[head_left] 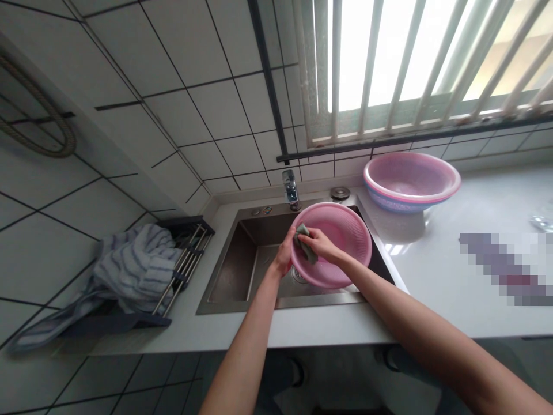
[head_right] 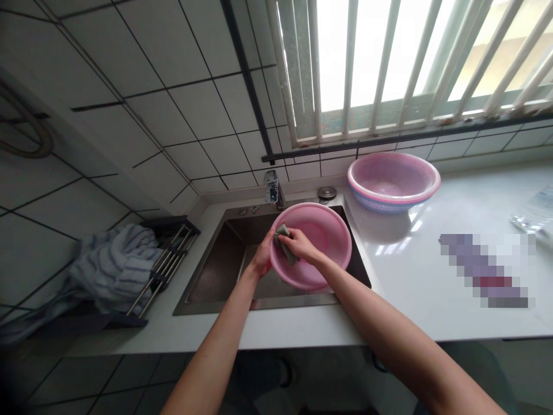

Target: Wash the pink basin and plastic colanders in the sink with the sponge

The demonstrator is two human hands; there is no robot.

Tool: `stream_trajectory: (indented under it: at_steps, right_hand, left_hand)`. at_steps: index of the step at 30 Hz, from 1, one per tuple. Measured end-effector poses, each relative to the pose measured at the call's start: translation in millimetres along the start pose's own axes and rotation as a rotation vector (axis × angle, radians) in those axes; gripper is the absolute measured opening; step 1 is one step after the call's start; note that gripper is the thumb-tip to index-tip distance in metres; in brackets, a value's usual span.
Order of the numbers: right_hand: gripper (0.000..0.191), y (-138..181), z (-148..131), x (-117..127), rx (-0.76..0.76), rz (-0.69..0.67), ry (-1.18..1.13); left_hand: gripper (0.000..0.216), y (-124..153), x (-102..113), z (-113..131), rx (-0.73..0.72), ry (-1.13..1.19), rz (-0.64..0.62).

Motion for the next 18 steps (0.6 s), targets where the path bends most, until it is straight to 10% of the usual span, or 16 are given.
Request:
stream_trajectory:
  at_steps: [3,10,18]
  right_hand:
    - [0.038,0,8,-14,-0.069,-0.137,-0.023]
    - [0.049,-2,6,21,-0.046,0.234,-0.299]
    - [0.043,3,-1,-17,-0.004,-0.04,-0.055]
  left_hand:
    - [0.054,2,7,0,0.028,-0.016,0.044]
    - [0.048,-1,-3,2,-0.04,-0.027,-0.026]
    - [0.049,1,14,4,-0.041,-0.028,0.063]
Point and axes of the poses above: each hand's wrist, its own y-axis away from the middle knuckle, its own x-axis out of the back of the hand, z = x × y, the point moved 6 cm from there along -y, towards the middle knuckle, and after that the axes turned 6 degrees about -z, right-handed, at the moved point
